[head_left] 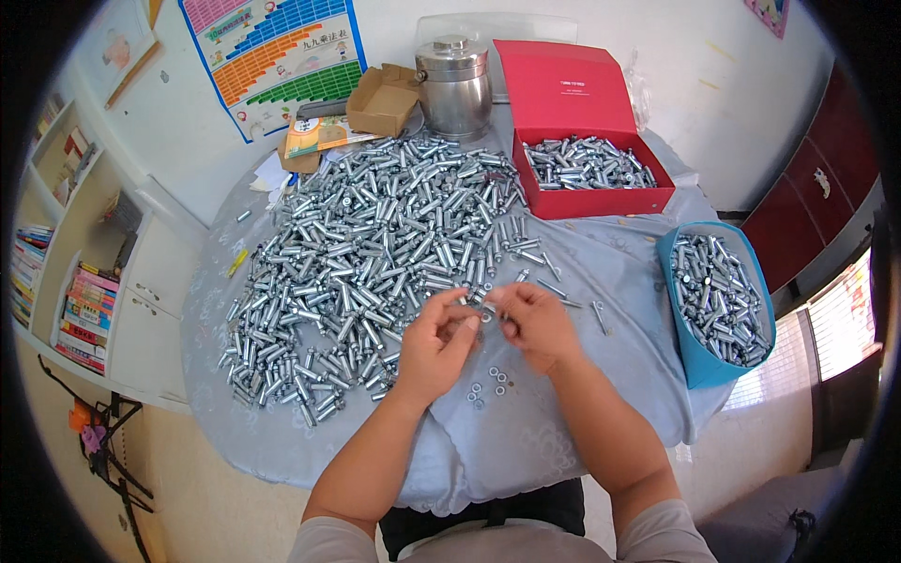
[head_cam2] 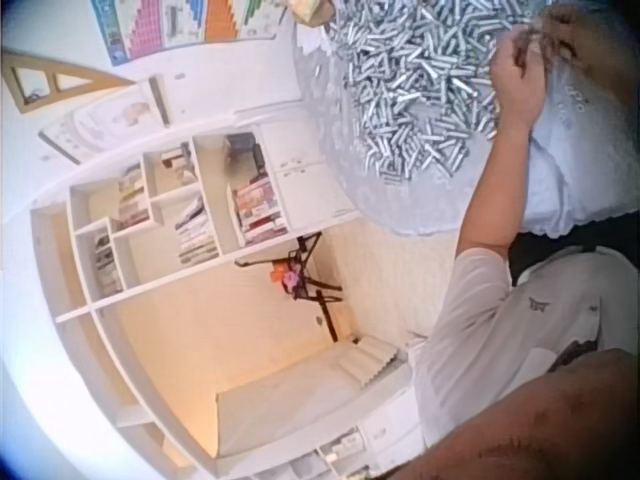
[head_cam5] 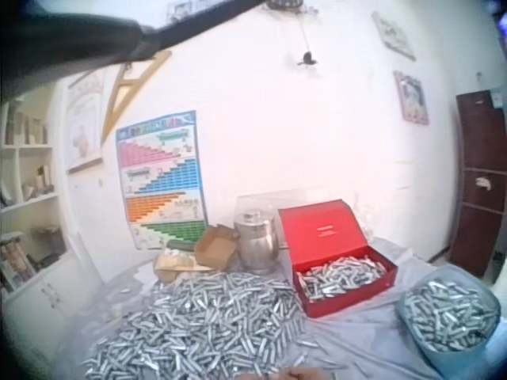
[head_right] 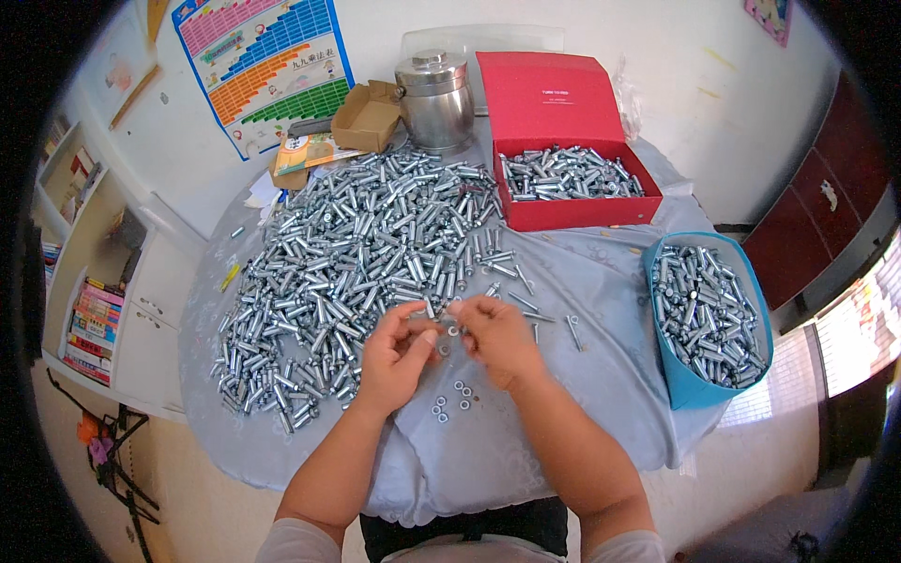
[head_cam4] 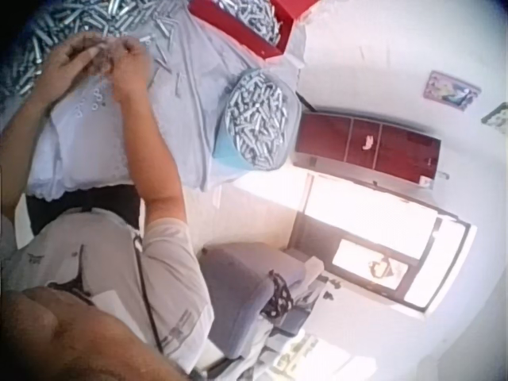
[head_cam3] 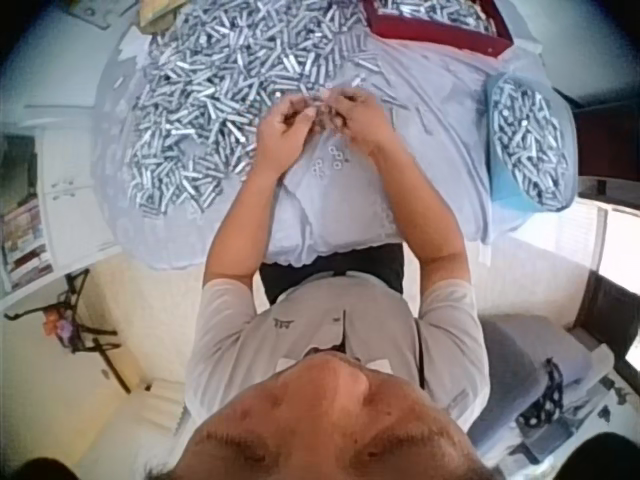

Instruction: The person repeatedly picks up a bolt and a washer from a large pile on a table, threads the washer onto the bolt, and places the assembled unit into a blue bin. The process is continuous and repetitive, focusing on manual assembly of small metal hardware components.

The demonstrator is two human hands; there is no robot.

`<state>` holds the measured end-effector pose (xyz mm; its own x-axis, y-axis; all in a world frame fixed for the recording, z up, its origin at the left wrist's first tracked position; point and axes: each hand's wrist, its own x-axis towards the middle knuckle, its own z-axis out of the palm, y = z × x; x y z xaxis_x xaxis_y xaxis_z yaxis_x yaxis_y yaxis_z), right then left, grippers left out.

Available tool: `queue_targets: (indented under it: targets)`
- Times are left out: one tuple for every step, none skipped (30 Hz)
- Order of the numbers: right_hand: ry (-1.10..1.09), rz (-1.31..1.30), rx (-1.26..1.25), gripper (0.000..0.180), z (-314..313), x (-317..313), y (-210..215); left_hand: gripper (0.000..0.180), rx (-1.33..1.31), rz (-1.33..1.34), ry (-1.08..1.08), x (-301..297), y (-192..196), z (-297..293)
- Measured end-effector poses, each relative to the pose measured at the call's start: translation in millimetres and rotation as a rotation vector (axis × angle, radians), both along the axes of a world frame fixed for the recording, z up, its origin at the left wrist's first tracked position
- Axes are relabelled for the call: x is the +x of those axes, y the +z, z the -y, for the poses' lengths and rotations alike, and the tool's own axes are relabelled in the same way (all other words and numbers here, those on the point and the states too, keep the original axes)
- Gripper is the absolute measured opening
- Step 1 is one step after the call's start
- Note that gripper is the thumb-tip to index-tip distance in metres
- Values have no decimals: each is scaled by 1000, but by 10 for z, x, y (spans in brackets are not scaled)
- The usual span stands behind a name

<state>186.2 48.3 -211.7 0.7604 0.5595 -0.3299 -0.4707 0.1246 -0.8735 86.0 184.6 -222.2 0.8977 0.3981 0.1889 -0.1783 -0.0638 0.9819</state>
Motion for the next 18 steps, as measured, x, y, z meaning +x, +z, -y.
queue_targets:
  targets:
    - [-87,76,-55,18,33,79,-7,20,33,19,47,5,40,12]
    - [-171,152,-112,19,104,181,-5,20,6,25,88,6,47,5]
    - [-255,224,-164,19,156,279,8,20,-14,27,130,-2,53,-40]
    - [-278,370,-297,19,193,377,49,20,-34,30,172,-12,54,-89]
    - [-301,514,-437,19,242,469,95,20,12,8,200,-24,33,-140]
    - [-342,648,-519,19,305,586,93,20,54,-8,225,-16,-1,-182]
    - [-380,781,-602,18,358,716,39,20,97,-24,249,-12,-15,-201]
    - [-417,919,-682,18,414,826,24,19,98,-4,272,0,0,-202]
    - [-417,918,-726,18,454,885,37,19,113,-10,283,4,-8,-215]
    - [-418,917,-770,18,495,934,50,18,129,-15,294,13,-30,-233]
    - [-419,911,-818,18,553,978,44,18,144,-24,301,14,-52,-238]
    - [-428,950,-890,18,605,1046,7,17,140,-37,302,11,-59,-242]
    - [-402,941,-918,17,635,1086,-21,17,137,-50,303,9,-62,-247]
    - [-381,936,-948,17,669,1124,-20,16,132,-58,302,21,-51,-247]
    - [-360,930,-978,17,708,1161,-31,16,128,-66,301,29,-43,-244]
    - [-346,981,-999,16,765,1207,-97,15,123,-39,308,34,-41,-234]
    - [-328,1030,-1016,16,794,1214,-167,15,122,-15,318,31,-51,-228]
    - [-311,1079,-1033,15,819,1210,-222,15,120,9,327,29,-54,-225]
